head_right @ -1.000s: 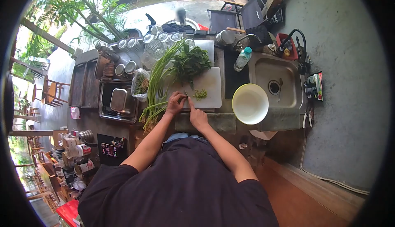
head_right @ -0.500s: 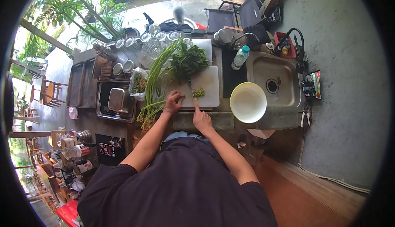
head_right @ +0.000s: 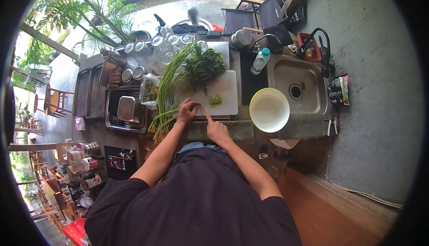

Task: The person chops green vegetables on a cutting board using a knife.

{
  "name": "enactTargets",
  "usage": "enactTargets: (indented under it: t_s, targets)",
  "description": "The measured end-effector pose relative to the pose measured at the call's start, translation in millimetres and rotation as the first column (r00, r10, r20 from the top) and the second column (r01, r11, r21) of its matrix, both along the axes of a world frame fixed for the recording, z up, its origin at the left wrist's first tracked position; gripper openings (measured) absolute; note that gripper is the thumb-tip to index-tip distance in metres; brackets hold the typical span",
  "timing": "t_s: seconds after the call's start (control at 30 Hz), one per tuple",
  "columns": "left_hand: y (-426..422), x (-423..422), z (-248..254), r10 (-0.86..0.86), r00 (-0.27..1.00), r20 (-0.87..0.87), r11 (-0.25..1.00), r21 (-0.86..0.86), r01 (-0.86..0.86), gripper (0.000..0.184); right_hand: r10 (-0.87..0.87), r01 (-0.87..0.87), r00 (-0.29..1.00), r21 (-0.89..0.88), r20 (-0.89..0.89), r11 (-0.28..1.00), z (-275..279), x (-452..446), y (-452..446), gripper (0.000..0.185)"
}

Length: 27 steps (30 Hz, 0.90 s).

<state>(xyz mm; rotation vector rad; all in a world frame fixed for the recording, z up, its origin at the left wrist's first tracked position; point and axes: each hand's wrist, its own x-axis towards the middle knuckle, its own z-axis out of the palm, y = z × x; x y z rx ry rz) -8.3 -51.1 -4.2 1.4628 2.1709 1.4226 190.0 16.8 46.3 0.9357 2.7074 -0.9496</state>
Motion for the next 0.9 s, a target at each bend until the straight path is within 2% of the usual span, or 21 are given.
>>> enactTargets:
  t_s: [0.1, 0.7, 0.77, 0.9]
  targets:
    - [0.2, -0.7, -3.1, -0.015, 1.000, 0.008, 1.000, -0.016, 0.015, 0.015, 0.010, -0.010, 1.000, 0.006, -0.028, 1.000, 0.2, 1.2, -0.1, 0.074]
    - [0.1, -0.5, -4.0, 0.007, 0.999, -0.053, 1.000, 0.012, -0.007, 0.013, 0.020, -0.014, 0.996, -0.062, 0.090, 0.998, -3.4, -8.7, -6.4, 0.079]
    - [1.0, -0.3, -2.4, 0.007, 0.998, -0.061, 1.000, 0.008, -0.007, 0.013, 0.020, -0.020, 1.000, 0.010, 0.022, 1.000, -15.3, -11.4, -5.6, 0.078]
    - [0.9, -0.2, -5.1, 0.016, 0.998, -0.054, 1.000, 0.007, -0.015, 0.012, 0.005, -0.005, 1.000, 0.000, -0.011, 1.000, -26.0, -28.5, 2.6, 0.078]
